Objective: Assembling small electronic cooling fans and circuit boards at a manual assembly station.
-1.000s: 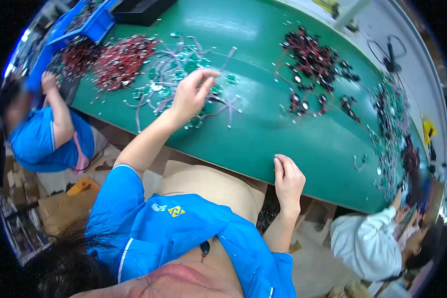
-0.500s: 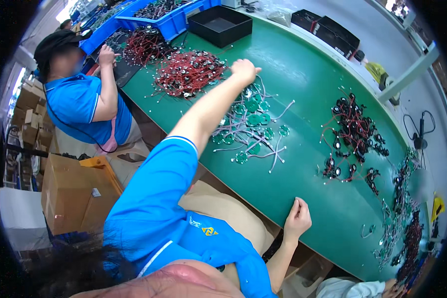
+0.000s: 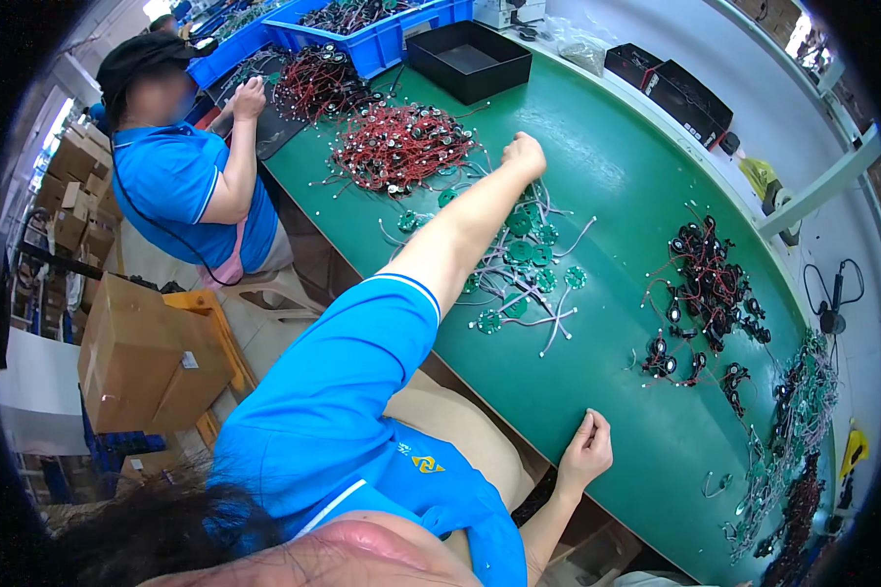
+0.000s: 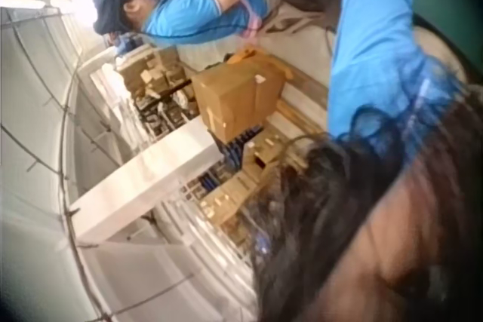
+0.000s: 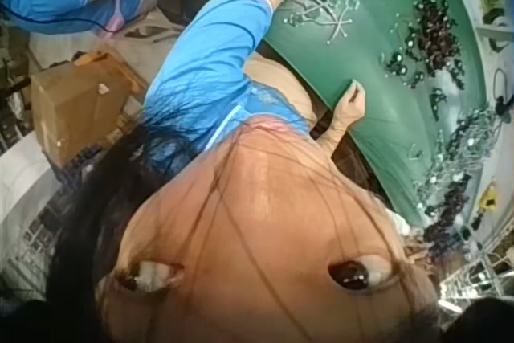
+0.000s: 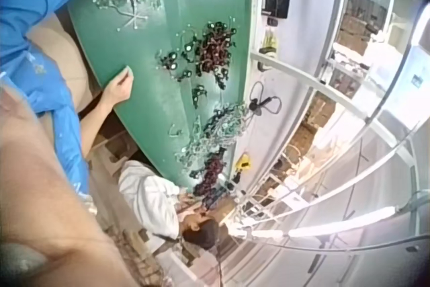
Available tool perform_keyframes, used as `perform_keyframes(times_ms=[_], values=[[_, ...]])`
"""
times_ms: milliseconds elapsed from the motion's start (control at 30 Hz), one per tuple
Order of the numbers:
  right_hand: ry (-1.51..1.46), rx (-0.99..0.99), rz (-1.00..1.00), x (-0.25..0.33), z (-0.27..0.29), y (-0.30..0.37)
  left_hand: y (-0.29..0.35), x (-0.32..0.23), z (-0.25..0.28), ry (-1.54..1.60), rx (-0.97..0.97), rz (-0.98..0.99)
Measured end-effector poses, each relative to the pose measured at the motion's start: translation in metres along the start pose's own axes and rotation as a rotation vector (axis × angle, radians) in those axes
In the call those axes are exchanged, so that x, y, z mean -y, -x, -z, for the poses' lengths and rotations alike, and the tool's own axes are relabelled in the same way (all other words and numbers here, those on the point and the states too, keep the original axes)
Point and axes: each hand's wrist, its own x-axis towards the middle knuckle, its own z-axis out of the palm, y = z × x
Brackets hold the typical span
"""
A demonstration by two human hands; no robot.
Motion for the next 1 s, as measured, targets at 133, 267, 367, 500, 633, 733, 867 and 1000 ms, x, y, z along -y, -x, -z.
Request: perform_keyframes(times_ms=[133,267,367,500,633,733,867,1000], values=[[-0.021,-0.005,-0.023,0.001,0.0,0.0,-0.014,0.011,0.009,-0.077,0.151,-0.083],[0.005,-0.028,-0.029,0.0,0.003,0.003,-0.014,0.006,0.015,0.117,0.471,-0.137],[-0.008,0.02,-0.012,0.007,0.002,-0.004,-0.051,0.056,0.007,0.806,0.562,-0.009],[-0.022,-0.051,-0.019,0.007,0.002,0.001,0.016,0.014,0.058,0.856,0.376,-0.331],[0.021,-0.038,-0.001,0.01,0.001,-0.004,0.1,0.0,0.13,1.121,0.772,-0.412],[0.042,-0.057,-0.032,0.008,0.001,-0.003,0.152,-0.007,0.142,1.131,0.93,-0.468],[0.036,-0.112,-0.081,0.013,0.002,-0.005,0.21,-0.008,0.139,1.03,0.985,-0.567],[-0.292,-0.055,-0.291,-0.004,-0.001,-0.007,0.261,-0.006,0.13,0.97,1.494,-0.424]])
